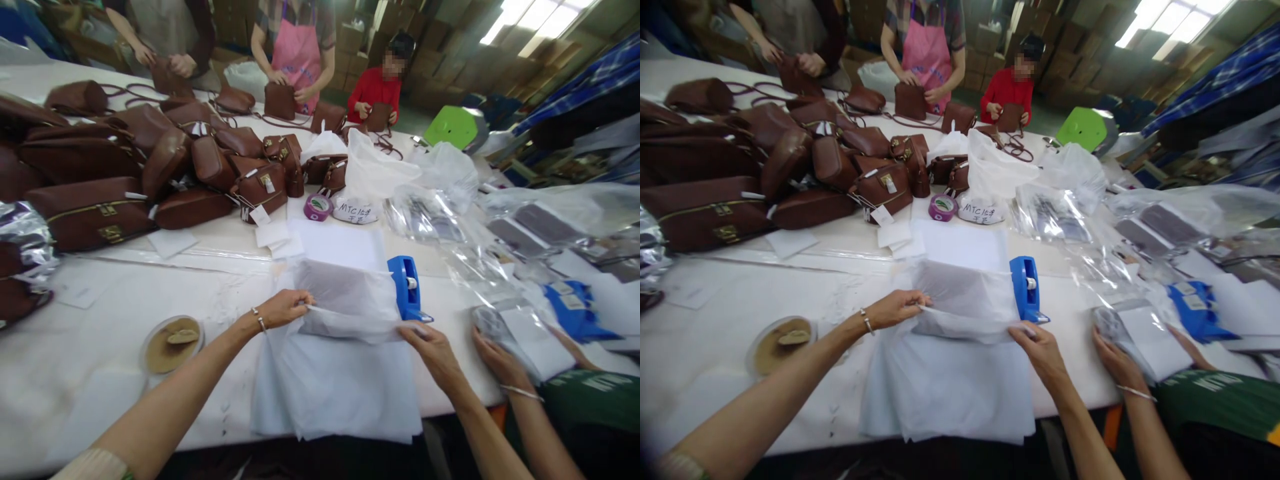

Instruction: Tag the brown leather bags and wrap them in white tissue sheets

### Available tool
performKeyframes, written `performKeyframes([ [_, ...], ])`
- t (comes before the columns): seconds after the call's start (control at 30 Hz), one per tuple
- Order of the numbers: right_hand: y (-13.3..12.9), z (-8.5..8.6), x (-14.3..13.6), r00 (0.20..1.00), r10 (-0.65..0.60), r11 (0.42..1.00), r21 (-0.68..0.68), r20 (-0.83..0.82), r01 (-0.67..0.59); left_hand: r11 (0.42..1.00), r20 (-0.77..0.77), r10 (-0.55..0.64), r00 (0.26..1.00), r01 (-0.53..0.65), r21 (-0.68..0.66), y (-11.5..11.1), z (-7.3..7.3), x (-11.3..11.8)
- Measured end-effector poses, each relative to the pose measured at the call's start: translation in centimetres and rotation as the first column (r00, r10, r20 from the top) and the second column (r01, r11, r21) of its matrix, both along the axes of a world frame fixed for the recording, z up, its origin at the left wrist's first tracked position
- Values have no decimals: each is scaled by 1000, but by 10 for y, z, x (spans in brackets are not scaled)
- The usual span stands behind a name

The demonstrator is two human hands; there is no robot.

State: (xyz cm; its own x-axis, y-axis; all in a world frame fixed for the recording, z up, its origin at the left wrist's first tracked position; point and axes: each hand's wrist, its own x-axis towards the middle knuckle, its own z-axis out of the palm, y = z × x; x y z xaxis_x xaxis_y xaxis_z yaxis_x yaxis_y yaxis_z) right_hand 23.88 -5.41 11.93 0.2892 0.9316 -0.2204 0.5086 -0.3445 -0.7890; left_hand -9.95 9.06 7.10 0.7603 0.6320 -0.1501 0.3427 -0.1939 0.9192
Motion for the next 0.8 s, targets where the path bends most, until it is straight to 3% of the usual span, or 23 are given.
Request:
performKeyframes([
  [0.17,29,-41,1,971,-234,971,31,-44,235,983,-174,179,968,-168,73,1,-2,5],
  [0.27,38,-64,2,967,-252,968,13,23,252,964,-231,260,938,-242,106,6,-11,12],
  [0.37,35,-73,5,965,-246,968,-25,93,249,953,-271,300,914,-276,127,10,-19,16],
  [0.43,29,-65,6,947,-289,957,22,138,289,955,-277,293,915,-267,129,12,-20,17],
  [0.5,29,-43,2,931,-315,943,174,186,284,960,-271,275,922,-249,129,12,-18,16],
  [0.57,41,-11,-8,943,-237,929,338,233,150,965,-265,256,930,-228,130,12,-14,14],
  [0.63,66,20,-27,966,-33,922,382,256,-69,969,-265,236,935,-207,134,13,-10,13],
  [0.7,97,40,-47,950,253,922,250,184,-294,973,-270,218,938,-186,139,13,-9,12],
  [0.8,132,43,-64,844,535,843,-82,34,-531,975,-280,203,938,-167,147,16,-9,12],
])
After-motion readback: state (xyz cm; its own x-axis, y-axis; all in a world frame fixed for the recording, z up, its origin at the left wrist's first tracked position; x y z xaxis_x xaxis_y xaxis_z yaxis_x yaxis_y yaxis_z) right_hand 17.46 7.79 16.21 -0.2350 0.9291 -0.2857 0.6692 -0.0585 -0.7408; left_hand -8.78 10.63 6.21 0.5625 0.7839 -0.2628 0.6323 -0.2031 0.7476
